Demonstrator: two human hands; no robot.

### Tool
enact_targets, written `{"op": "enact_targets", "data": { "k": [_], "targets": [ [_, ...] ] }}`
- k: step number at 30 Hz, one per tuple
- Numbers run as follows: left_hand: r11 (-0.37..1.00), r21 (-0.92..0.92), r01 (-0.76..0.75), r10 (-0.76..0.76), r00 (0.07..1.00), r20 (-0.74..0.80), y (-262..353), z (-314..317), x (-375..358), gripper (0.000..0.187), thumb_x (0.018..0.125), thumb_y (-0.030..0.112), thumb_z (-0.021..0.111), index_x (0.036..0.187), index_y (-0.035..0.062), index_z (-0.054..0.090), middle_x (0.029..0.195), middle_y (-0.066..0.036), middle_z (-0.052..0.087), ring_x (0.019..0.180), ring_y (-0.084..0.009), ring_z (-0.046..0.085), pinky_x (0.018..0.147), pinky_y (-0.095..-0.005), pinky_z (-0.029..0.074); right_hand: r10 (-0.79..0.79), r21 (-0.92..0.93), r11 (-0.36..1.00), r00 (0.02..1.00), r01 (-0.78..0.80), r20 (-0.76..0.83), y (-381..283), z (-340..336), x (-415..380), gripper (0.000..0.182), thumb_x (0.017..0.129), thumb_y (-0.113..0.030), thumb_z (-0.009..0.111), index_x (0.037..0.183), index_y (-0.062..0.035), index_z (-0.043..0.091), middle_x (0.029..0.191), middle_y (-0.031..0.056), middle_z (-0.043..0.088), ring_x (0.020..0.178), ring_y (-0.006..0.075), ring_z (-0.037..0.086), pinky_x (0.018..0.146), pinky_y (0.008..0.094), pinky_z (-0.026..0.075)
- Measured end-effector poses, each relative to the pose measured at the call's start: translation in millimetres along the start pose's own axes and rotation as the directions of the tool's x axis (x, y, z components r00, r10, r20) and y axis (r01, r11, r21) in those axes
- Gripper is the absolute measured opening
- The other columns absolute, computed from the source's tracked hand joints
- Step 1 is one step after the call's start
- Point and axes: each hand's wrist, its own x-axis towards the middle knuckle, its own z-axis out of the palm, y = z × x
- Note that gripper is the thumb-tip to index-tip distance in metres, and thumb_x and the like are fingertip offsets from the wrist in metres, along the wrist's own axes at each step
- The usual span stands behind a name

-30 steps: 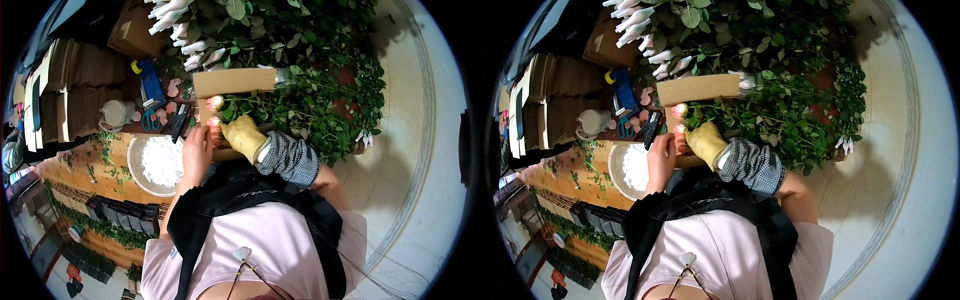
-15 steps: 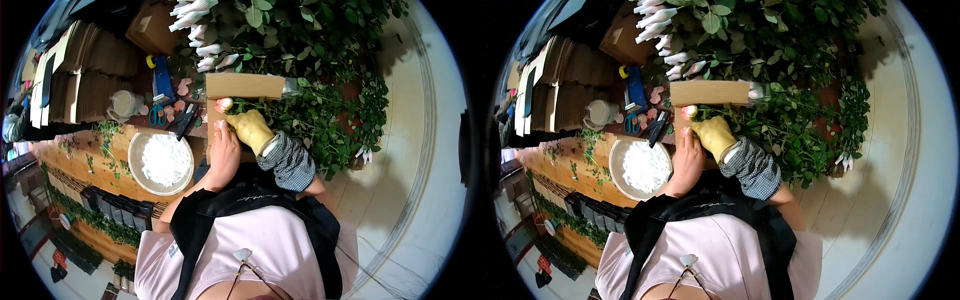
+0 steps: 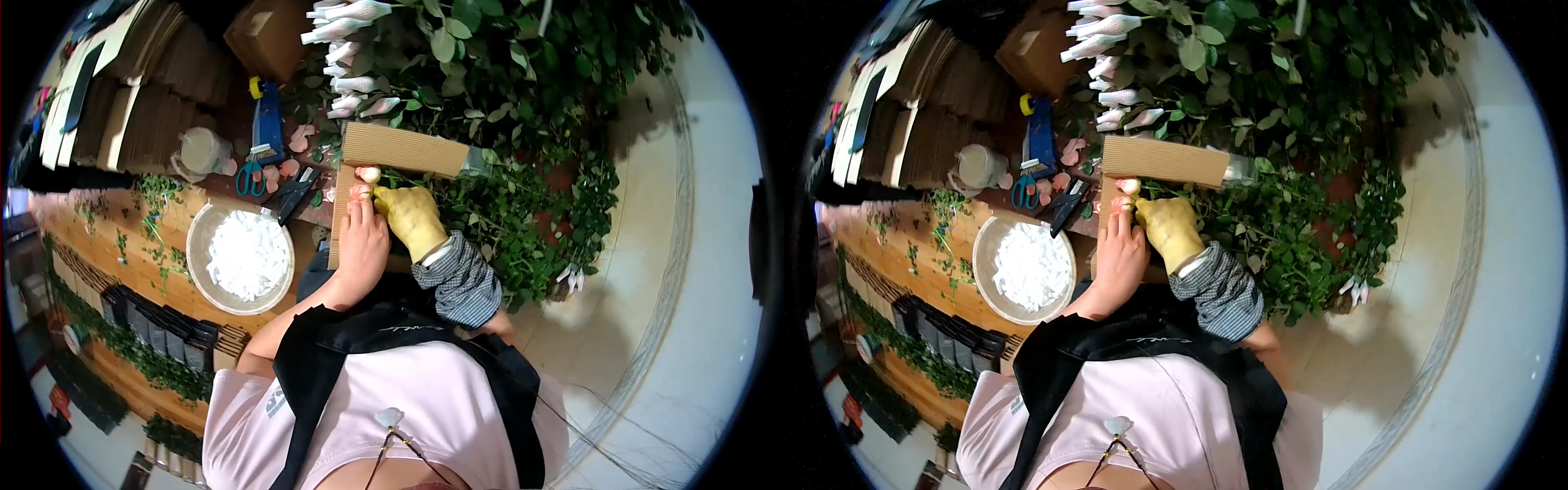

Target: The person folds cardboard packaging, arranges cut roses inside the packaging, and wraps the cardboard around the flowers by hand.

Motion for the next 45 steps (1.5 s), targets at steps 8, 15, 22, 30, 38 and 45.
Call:
{"op": "enact_targets", "data": {
  "k": [8,15,22,30,38,45],
  "targets": [
    [0.95,0.311,0.037,-0.068,0.994,0.089,15,11,2,0.047,0.088,0.021,0.049,0.121,-0.0107,0.061,0.142,-0.035,0.043,0.112,-0.0405,0.053,0.091,-0.0387,0.047,0.117,0.373,0.927,0.923,0.031,-0.366,-7,-31,-19,0.025,0.09,-0.02,0.062,0.111,-0.0073,0.068,0.089,0.0169,0.07,0.081,0.0345,0.068,0.071,0.0433,0.054],
    [0.974,0.222,0.041,-0.061,0.994,0.086,10,16,4,0.042,0.085,0.02,0.054,0.115,-0.0072,0.065,0.141,-0.032,0.046,0.11,-0.0347,0.053,0.088,-0.0376,0.05,0.168,0.393,0.914,0.975,-0.099,-0.147,-13,-20,-1,0.031,0.09,-0.021,0.064,0.12,-0.0135,0.066,0.083,0.0184,0.068,0.074,0.0351,0.066,0.066,0.0429,0.053],
    [0.689,-0.724,-0.041,-0.005,0.998,-0.061,-68,-36,-1,0.027,0.077,0.008,0.071,0.102,-0.0001,0.062,0.124,-0.02,0.056,0.116,-0.0343,0.057,0.095,-0.0424,0.049,0.18,0.432,0.902,0.925,-0.019,-0.336,-4,10,-6,0.032,0.089,-0.022,0.066,0.119,-0.0102,0.065,0.088,0.0189,0.07,0.078,0.0376,0.067,0.07,0.0442,0.053],
    [0.895,-0.032,0.444,-0.336,0.627,-0.703,-283,-188,13,0.027,0.084,0.013,0.067,0.109,0.0055,0.066,0.11,-0.018,0.065,0.102,-0.0367,0.06,0.093,-0.0439,0.048,0.225,0.391,0.914,0.934,-0.103,-0.279,-5,12,-5,0.037,0.089,-0.022,0.067,0.123,-0.0093,0.063,0.093,0.0171,0.071,0.081,0.0317,0.069,0.073,0.0409,0.054],
    [0.761,0.093,0.643,-0.583,0.739,-0.338,-416,-206,8,0.069,0.078,0.051,0.076,0.126,0.0045,0.056,0.113,-0.024,0.065,0.109,-0.0435,0.058,0.092,-0.0492,0.049,0.151,0.168,0.981,0.931,-0.099,-0.332,-11,17,-6,0.036,0.087,-0.023,0.065,0.119,-0.0093,0.062,0.091,0.0171,0.07,0.084,0.0352,0.067,0.076,0.0448,0.051],
    [0.608,0.23,0.76,-0.677,0.648,-0.35,-417,-212,19,0.099,0.065,0.072,0.075,0.124,-0.0045,0.052,0.119,-0.036,0.055,0.113,-0.0494,0.054,0.095,-0.0531,0.047,0.299,0.293,0.935,0.887,-0.199,-0.351,-20,17,-9,0.037,0.088,-0.025,0.065,0.123,-0.012,0.06,0.086,0.0139,0.07,0.08,0.0334,0.067,0.073,0.0452,0.053]
  ]
}}
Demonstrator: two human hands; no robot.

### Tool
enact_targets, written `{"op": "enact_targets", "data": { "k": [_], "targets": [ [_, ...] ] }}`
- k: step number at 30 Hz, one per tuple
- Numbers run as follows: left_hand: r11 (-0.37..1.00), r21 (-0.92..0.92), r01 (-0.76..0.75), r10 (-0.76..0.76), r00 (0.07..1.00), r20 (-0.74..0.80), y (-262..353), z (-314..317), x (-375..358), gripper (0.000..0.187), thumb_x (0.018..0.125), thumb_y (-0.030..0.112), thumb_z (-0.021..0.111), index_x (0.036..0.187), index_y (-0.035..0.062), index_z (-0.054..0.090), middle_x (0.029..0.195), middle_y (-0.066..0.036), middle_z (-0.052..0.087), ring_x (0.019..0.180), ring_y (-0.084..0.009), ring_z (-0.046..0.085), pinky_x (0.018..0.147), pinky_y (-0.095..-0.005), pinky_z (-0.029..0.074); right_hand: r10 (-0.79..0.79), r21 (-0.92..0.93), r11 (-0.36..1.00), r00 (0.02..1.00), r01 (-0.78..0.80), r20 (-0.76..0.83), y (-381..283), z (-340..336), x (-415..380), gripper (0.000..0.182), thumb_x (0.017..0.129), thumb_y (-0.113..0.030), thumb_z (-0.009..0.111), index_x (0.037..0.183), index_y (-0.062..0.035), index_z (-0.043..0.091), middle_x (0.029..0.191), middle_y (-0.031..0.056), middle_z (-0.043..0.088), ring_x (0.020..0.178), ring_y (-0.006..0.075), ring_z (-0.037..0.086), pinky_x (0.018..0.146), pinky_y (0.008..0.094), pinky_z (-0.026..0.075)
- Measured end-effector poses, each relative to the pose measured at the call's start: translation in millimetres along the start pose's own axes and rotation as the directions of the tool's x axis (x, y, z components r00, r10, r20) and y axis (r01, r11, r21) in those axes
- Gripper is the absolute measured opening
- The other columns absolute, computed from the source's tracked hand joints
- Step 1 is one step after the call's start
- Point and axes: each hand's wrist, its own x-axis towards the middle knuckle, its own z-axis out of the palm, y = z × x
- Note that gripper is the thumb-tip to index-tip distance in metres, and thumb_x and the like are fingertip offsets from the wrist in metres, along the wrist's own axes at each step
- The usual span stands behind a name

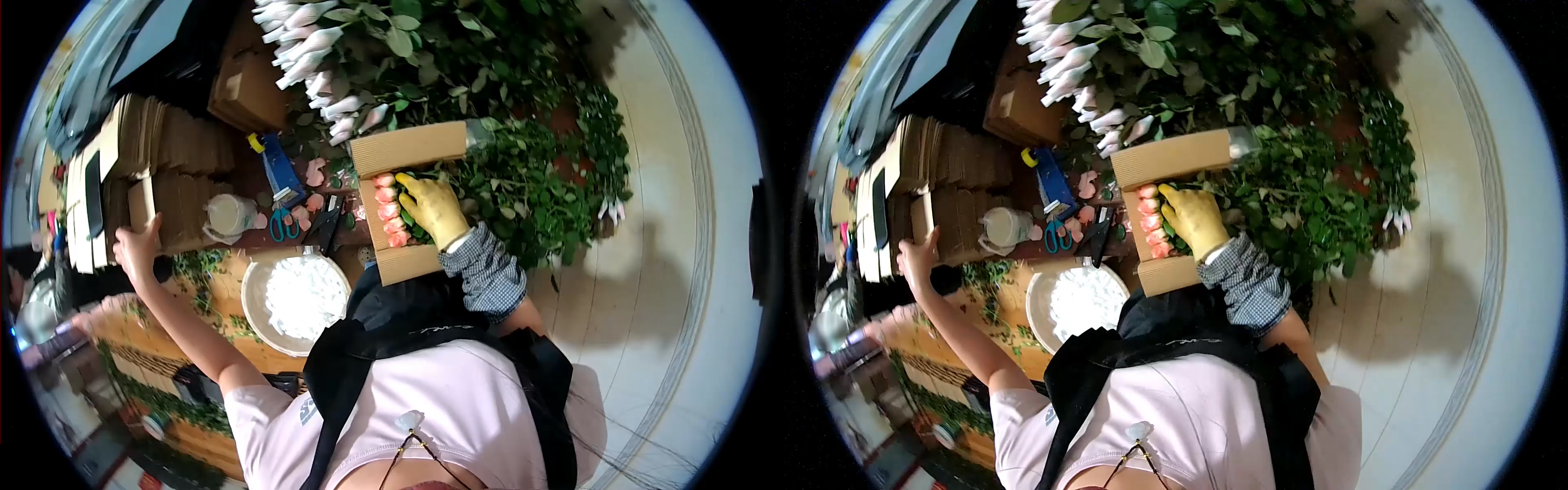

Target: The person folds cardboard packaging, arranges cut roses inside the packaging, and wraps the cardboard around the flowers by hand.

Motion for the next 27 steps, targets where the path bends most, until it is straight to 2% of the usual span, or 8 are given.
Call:
{"op": "enact_targets", "data": {
  "k": [11,13,15,20,21,23,24,27],
  "targets": [
    [0.994,-0.042,-0.106,0.092,0.966,-0.243,4,-23,-58,0.091,0.078,0.043,0.076,0.15,0.0094,0.031,0.138,-0.037,0.035,0.123,-0.0502,0.046,0.096,-0.0532,0.047,-0.051,-0.049,0.998,0.994,0.047,-0.093,-1,9,1,0.03,0.086,-0.024,0.067,0.113,-0.0095,0.062,0.081,0.0096,0.069,0.076,0.0283,0.068,0.067,0.0412,0.053],
    [0.967,-0.223,-0.125,0.071,0.969,-0.236,24,-30,-93,0.088,0.081,0.036,0.074,0.152,0.0096,0.029,0.134,-0.031,0.044,0.118,-0.043,0.052,0.091,-0.0513,0.049,-0.015,-0.268,0.963,1.0,0.014,-0.002,-10,12,6,0.023,0.085,-0.024,0.065,0.104,-0.011,0.063,0.072,0.0065,0.069,0.067,0.0252,0.068,0.061,0.038,0.052],
    [0.677,-0.736,-0.02,0.162,0.979,0.122,50,-47,-136,0.086,0.083,0.039,0.072,0.153,0.0129,0.029,0.126,-0.024,0.053,0.094,-0.0284,0.057,0.08,-0.043,0.051,-0.014,-0.421,0.906,0.997,0.044,0.074,-14,10,5,0.023,0.091,-0.016,0.057,0.111,-0.0139,0.066,0.071,-0.0016,0.069,0.062,0.0173,0.066,0.052,0.0315,0.048],
    [0.32,-0.745,0.585,0.215,0.721,0.659,166,-53,-240,0.04,0.098,0.015,0.053,0.136,0.0025,0.052,0.107,-0.011,0.064,0.088,-0.0145,0.061,0.073,-0.027,0.051,-0.046,-0.14,0.989,0.999,0.043,-0.015,2,23,5,0.018,0.089,-0.021,0.058,0.105,-0.0135,0.064,0.073,0.0037,0.07,0.069,0.0211,0.07,0.058,0.0358,0.052],
    [0.31,-0.789,0.531,0.518,0.602,0.608,166,-4,-242,0.03,0.099,0.019,0.057,0.122,0.0005,0.06,0.102,-0.006,0.067,0.09,-0.0104,0.062,0.073,-0.0251,0.05,-0.079,0.089,0.993,0.995,0.084,-0.055,11,29,4,0.018,0.09,-0.019,0.057,0.105,-0.0134,0.064,0.075,0.0057,0.071,0.071,0.023,0.07,0.059,0.0367,0.053],
    [0.158,-0.752,0.64,0.665,0.493,0.56,207,31,-276,0.026,0.097,0.023,0.063,0.108,0.0,0.066,0.091,-0.001,0.066,0.08,-0.0071,0.058,0.067,-0.0234,0.047,-0.026,-0.207,0.978,0.997,0.042,0.077,3,13,10,0.02,0.096,-0.021,0.05,0.097,-0.0132,0.069,0.077,0.0038,0.072,0.073,0.0222,0.07,0.059,0.0391,0.052],
    [0.219,-0.813,0.54,0.671,0.521,0.527,227,37,-291,0.027,0.095,0.025,0.066,0.103,-0.0009,0.066,0.086,-0.002,0.066,0.076,-0.0069,0.057,0.064,-0.0241,0.045,-0.066,-0.056,0.997,0.994,0.062,-0.087,18,30,5,0.02,0.094,-0.02,0.052,0.099,-0.0121,0.069,0.08,0.0081,0.072,0.077,0.0258,0.07,0.064,0.039,0.053],
    [0.394,-0.896,0.202,0.702,0.563,0.436,245,92,-304,0.033,0.094,0.03,0.068,0.089,-0.0017,0.064,0.075,0.0,0.064,0.068,-0.0062,0.055,0.058,-0.0262,0.046,0.118,0.365,0.913,0.975,-0.18,0.187,26,-13,7,0.026,0.09,-0.015,0.053,0.109,-0.0042,0.066,0.095,0.0193,0.07,0.089,0.0343,0.068,0.078,0.0431,0.054]
  ]
}}
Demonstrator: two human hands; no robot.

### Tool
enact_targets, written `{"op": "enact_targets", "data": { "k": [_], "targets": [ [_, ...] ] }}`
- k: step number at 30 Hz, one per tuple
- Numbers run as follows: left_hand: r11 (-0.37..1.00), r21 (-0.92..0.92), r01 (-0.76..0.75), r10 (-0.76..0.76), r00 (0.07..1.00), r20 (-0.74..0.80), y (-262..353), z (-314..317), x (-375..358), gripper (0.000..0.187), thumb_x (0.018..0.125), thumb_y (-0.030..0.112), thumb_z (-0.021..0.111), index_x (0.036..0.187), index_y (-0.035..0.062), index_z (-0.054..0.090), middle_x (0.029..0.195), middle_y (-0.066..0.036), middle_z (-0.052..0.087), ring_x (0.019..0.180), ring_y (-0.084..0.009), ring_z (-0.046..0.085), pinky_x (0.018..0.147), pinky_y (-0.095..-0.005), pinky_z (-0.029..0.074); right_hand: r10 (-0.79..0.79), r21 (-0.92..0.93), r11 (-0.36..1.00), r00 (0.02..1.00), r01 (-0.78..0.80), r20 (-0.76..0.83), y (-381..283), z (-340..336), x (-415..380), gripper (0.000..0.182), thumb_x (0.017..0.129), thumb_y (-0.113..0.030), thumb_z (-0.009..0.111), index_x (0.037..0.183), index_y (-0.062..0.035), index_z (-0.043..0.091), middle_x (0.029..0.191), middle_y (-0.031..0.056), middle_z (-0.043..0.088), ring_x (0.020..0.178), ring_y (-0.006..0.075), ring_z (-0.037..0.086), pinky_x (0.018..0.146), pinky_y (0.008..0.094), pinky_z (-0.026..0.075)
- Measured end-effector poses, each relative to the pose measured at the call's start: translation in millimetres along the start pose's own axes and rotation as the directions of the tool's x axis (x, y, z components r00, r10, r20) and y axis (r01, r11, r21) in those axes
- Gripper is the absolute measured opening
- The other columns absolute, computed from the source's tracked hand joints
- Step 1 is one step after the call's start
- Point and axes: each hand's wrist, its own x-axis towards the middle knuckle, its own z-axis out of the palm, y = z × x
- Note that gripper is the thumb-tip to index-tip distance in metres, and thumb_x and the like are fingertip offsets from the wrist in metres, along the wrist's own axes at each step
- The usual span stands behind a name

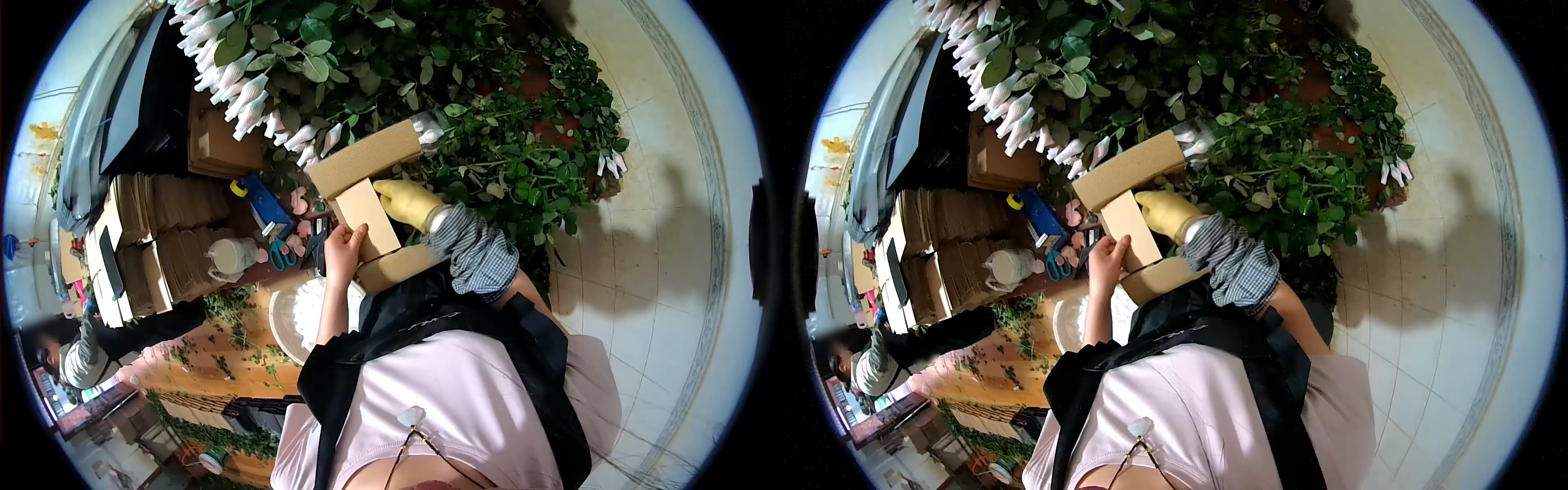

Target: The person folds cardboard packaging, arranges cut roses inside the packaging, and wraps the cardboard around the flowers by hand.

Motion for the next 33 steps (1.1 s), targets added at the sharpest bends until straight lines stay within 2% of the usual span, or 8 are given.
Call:
{"op": "enact_targets", "data": {
  "k": [6,8,12,20,26,28,30,33],
  "targets": [
    [0.813,0.572,0.104,-0.062,0.994,-0.093,69,4,-5,0.038,0.079,0.031,0.081,0.085,0.0003,0.06,0.08,-0.017,0.065,0.07,-0.0328,0.062,0.064,-0.0408,0.05,0.148,0.174,0.969,0.977,-0.174,0.153,21,12,14,0.052,0.086,-0.028,0.066,0.131,-0.0027,0.056,0.122,0.0202,0.064,0.113,0.0348,0.062,0.096,0.039,0.049],
    [0.559,0.788,-0.26,0.536,0.838,-0.104,64,7,-6,0.048,0.075,0.027,0.083,0.108,0.0023,0.058,0.118,-0.021,0.059,0.103,-0.0355,0.06,0.08,-0.0448,0.049,0.233,0.045,0.969,0.963,-0.241,0.133,-4,2,8,0.049,0.087,-0.026,0.065,0.129,-0.003,0.057,0.12,0.0204,0.065,0.112,0.0364,0.061,0.095,0.0415,0.049],
    [0.38,0.647,-0.661,0.54,0.727,0.425,53,-1,0,0.091,0.077,0.046,0.077,0.14,-0.0063,0.037,0.151,-0.024,0.033,0.139,-0.0416,0.032,0.116,-0.0479,0.028,0.141,-0.061,0.989,0.987,-0.137,0.071,-11,7,2,0.037,0.092,-0.03,0.06,0.118,-0.0044,0.059,0.111,0.018,0.067,0.101,0.0375,0.064,0.087,0.0435,0.052],
    [0.304,0.724,-0.619,0.501,0.751,0.431,54,-3,6,0.097,0.072,0.061,0.073,0.134,-0.0075,0.046,0.149,-0.025,0.035,0.14,-0.0409,0.032,0.117,-0.0483,0.026,0.176,0.125,0.972,0.969,-0.199,0.174,5,-2,10,0.048,0.088,-0.033,0.064,0.127,-0.0042,0.057,0.114,0.0184,0.067,0.104,0.0344,0.065,0.086,0.0436,0.051],
    [0.34,0.681,-0.648,0.548,0.725,0.417,44,-9,14,0.091,0.074,0.063,0.071,0.133,-0.0023,0.047,0.146,-0.024,0.038,0.138,-0.0404,0.035,0.114,-0.0484,0.031,-0.651,0.699,0.649,0.694,0.3,0.307,15,-28,-98,0.046,0.099,-0.014,0.054,0.142,-0.0011,0.044,0.135,0.013,0.057,0.128,0.0191,0.051,0.109,0.0345,0.038],
    [0.344,0.661,-0.666,0.556,0.712,0.428,48,-10,13,0.091,0.077,0.063,0.072,0.132,-0.0042,0.046,0.144,-0.025,0.038,0.135,-0.0432,0.037,0.11,-0.0506,0.034,-0.451,0.742,0.671,0.807,0.024,0.382,65,-2,-122,0.037,0.099,-0.01,0.051,0.135,0.0005,0.051,0.131,0.0142,0.06,0.121,0.0215,0.056,0.106,0.0348,0.042],
    [0.349,0.673,-0.652,0.542,0.726,0.423,50,-10,12,0.09,0.076,0.063,0.072,0.132,-0.0032,0.047,0.143,-0.024,0.039,0.134,-0.0427,0.038,0.11,-0.0503,0.035,0.288,-0.016,0.952,0.87,-0.307,0.4,97,6,-140,0.032,0.097,-0.014,0.055,0.127,-0.0016,0.059,0.13,0.014,0.061,0.118,0.0222,0.059,0.101,0.0338,0.046],
    [0.358,0.659,-0.661,0.559,0.717,0.416,47,-13,16,0.087,0.076,0.06,0.073,0.131,-0.0021,0.047,0.141,-0.023,0.041,0.132,-0.0421,0.04,0.108,-0.0496,0.037,-0.392,0.451,0.847,0.904,0.281,0.173,127,26,-135,0.038,0.097,-0.015,0.058,0.134,-0.0054,0.056,0.128,0.0117,0.063,0.113,0.023,0.061,0.096,0.0348,0.05]
  ]
}}
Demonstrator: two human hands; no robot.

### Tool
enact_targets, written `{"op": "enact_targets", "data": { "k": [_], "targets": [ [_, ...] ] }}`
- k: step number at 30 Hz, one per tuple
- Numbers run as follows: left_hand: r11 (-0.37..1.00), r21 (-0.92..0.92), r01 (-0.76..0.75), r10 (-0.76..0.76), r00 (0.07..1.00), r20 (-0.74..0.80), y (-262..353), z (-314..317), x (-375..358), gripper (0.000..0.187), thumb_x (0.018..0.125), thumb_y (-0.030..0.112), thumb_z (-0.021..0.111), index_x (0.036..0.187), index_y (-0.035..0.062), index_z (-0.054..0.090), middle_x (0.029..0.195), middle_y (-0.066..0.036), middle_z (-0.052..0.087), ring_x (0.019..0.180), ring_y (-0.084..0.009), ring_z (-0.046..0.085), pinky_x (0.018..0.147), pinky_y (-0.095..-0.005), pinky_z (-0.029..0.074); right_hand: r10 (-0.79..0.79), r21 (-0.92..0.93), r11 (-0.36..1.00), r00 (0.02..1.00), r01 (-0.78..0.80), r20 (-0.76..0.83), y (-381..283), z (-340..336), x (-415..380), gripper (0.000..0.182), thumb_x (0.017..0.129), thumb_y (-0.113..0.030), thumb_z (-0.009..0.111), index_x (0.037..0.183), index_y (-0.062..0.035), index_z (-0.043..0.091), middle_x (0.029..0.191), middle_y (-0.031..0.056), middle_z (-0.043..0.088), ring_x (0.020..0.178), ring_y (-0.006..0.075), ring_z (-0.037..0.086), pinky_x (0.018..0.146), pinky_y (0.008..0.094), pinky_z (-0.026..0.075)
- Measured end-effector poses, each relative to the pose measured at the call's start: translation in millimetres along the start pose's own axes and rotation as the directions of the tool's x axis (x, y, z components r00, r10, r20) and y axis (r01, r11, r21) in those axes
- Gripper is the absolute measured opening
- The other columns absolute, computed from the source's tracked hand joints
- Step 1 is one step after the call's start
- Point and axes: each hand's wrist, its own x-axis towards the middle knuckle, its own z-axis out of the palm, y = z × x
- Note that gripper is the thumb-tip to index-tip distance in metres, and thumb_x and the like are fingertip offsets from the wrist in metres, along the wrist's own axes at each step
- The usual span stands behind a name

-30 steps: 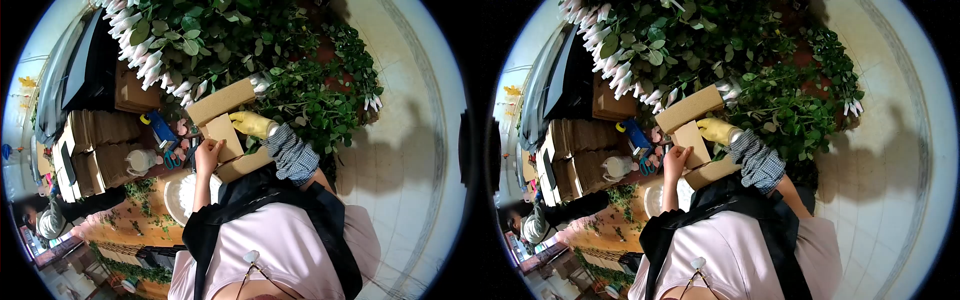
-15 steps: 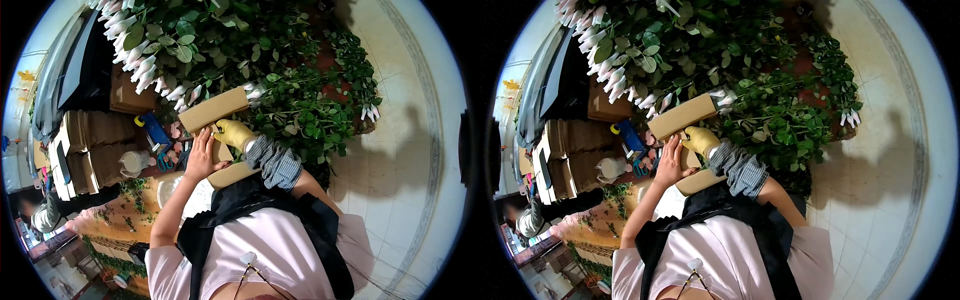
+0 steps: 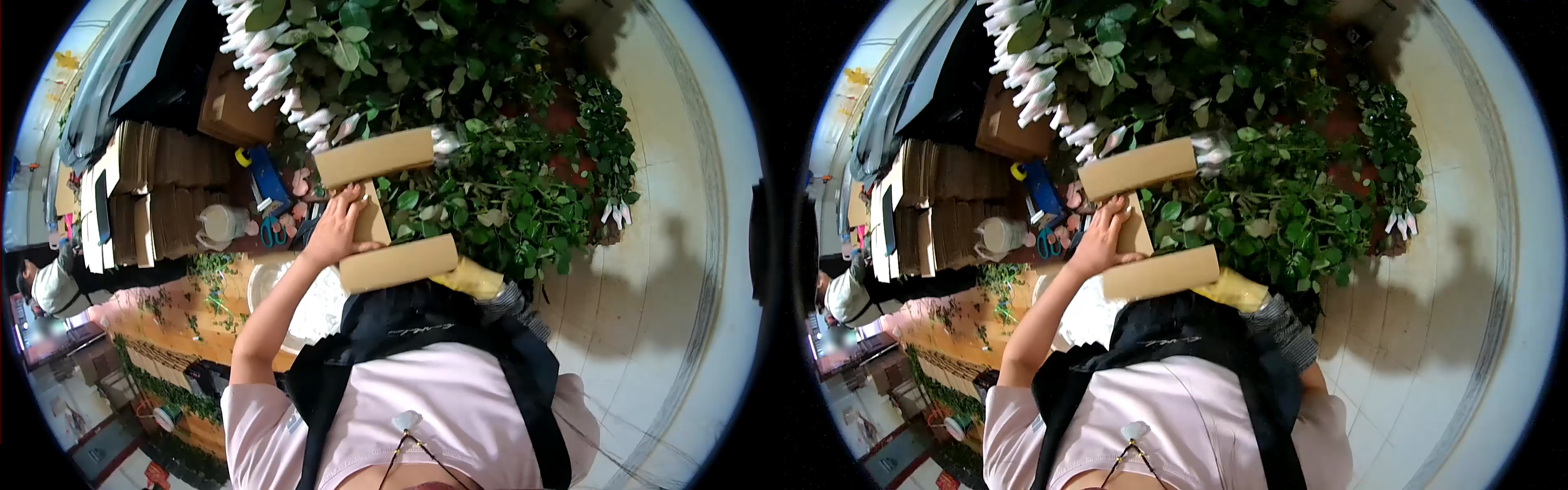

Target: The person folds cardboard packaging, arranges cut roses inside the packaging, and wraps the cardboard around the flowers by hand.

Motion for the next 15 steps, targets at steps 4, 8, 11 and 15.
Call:
{"op": "enact_targets", "data": {
  "k": [4,8,11,15],
  "targets": [
    [0.998,0.037,-0.052,0.053,0.999,-0.015,-15,16,0,0.067,0.08,0.033,0.072,0.131,-0.0012,0.045,0.138,-0.021,0.041,0.129,-0.0399,0.042,0.106,-0.0467,0.038,0.101,0.491,0.868,0.94,0.077,-0.326,-138,-38,70,0.057,0.095,-0.022,0.066,0.145,-0.0064,0.043,0.139,0.0103,0.056,0.127,0.0221,0.053,0.109,0.0376,0.04],
    [0.994,0.099,-0.047,0.047,0.999,0.004,-15,14,-1,0.064,0.08,0.033,0.071,0.129,-0.0013,0.047,0.135,-0.02,0.042,0.125,-0.0386,0.045,0.105,-0.0455,0.039,-0.228,-0.848,0.529,0.967,0.023,-0.116,-146,-43,114,0.086,0.073,-0.037,0.082,0.143,-0.009,0.041,0.136,0.0148,0.054,0.13,0.0336,0.047,0.11,0.0427,0.038],
    [1.0,0.015,0.013,-0.013,1.0,-0.006,7,-6,4,0.076,0.076,0.045,0.076,0.129,-0.0008,0.047,0.134,-0.019,0.043,0.125,-0.0376,0.044,0.105,-0.0456,0.038,0.288,-0.782,0.614,0.952,-0.102,0.102,-149,-22,101,0.028,0.072,-0.033,0.08,0.088,-0.0131,0.07,0.083,0.0048,0.069,0.079,0.0246,0.065,0.081,0.0438,0.048],
    [0.999,-0.004,-0.037,0.037,0.999,-0.03,-4,2,1,0.074,0.077,0.044,0.077,0.13,0.0019,0.047,0.135,-0.017,0.045,0.125,-0.038,0.044,0.106,-0.045,0.038,0.001,-0.791,0.611,0.999,0.041,0.053,-148,-32,110,0.017,0.076,-0.032,0.076,0.077,-0.0162,0.071,0.067,0.0044,0.066,0.065,0.025,0.064,0.066,0.0399,0.05]
  ]
}}
